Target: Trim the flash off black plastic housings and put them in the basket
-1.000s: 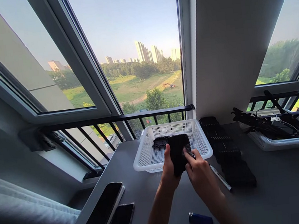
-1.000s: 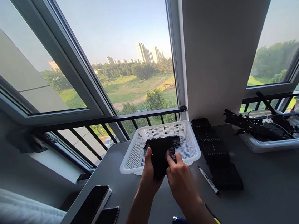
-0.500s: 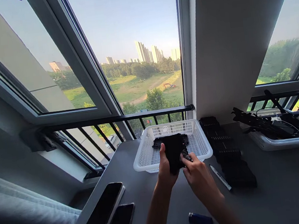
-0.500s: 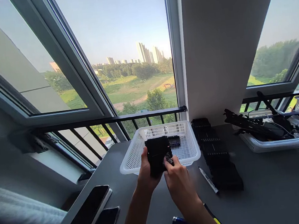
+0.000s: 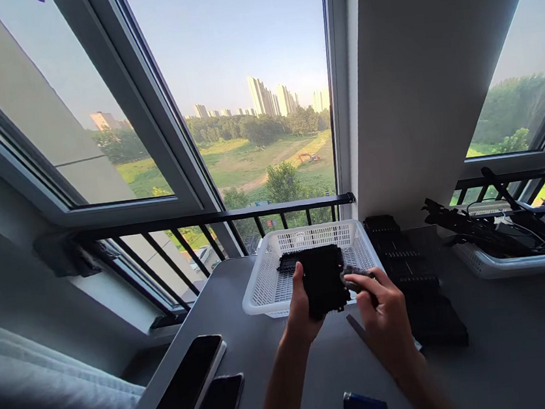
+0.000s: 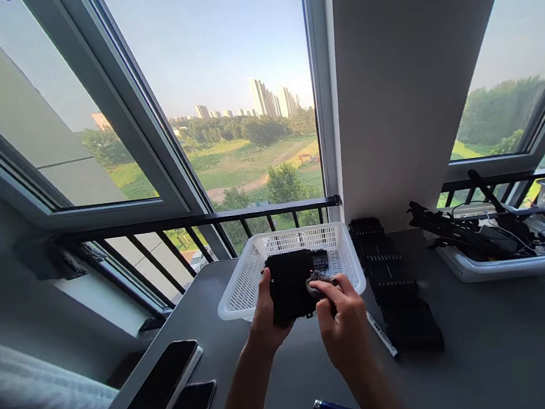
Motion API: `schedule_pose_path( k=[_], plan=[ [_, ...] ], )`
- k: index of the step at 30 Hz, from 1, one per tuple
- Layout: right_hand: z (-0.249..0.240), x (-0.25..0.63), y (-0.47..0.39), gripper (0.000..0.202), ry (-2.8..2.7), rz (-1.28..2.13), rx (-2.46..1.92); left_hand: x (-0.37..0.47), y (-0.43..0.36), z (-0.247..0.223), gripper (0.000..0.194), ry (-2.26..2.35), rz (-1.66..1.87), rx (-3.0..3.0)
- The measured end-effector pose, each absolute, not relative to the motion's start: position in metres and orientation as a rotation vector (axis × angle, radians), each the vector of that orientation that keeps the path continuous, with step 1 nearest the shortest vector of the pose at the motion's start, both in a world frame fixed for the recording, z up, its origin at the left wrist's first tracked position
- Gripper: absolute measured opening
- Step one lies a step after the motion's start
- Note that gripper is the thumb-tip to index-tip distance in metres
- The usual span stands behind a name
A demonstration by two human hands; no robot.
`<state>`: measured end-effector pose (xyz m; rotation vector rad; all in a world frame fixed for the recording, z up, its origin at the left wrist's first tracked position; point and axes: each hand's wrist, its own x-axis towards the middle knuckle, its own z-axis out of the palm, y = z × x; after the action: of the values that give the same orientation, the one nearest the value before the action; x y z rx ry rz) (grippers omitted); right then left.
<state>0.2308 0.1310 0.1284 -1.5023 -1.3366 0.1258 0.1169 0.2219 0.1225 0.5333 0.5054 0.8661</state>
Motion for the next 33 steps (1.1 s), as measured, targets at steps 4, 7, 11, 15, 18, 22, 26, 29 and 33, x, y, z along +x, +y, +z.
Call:
schedule_pose_path(
  k=[4,7,11,15,18,22,26,29,33],
  plan=[
    [0.128,0.234,0.132,0.045,-1.318,-0.072,-1.577,0.124,0.21,0.116,0.063,0.486,0.719,0.561],
    [0.124,0.234,0.133,0.047,-1.47,-0.152,-1.726,0.129,0.202,0.112,0.059,0.495,0.69,0.602],
    [0.121,0.23,0.132,0.049,-1.651,-0.149,-1.825,0.131,0.201,0.111,0.057,0.532,0.727,0.573],
    [0.122,0.225,0.13,0.048,-1.791,-0.059,-1.783,0.128,0.205,0.117,0.063,0.521,0.812,0.525],
    [0.125,0.224,0.129,0.046,-1.778,0.004,-1.737,0.127,0.205,0.12,0.063,0.481,0.835,0.526],
    [0.128,0.222,0.126,0.044,-1.741,0.09,-1.654,0.128,0.202,0.121,0.062,0.469,0.826,0.518],
    [0.128,0.219,0.124,0.044,-1.708,0.1,-1.682,0.128,0.203,0.121,0.064,0.457,0.81,0.504],
    [0.127,0.217,0.125,0.043,-1.642,0.095,-1.754,0.124,0.207,0.124,0.063,0.474,0.856,0.499],
    [0.128,0.215,0.127,0.042,-1.69,0.157,-1.708,0.117,0.212,0.13,0.062,0.458,0.905,0.495]
  ],
)
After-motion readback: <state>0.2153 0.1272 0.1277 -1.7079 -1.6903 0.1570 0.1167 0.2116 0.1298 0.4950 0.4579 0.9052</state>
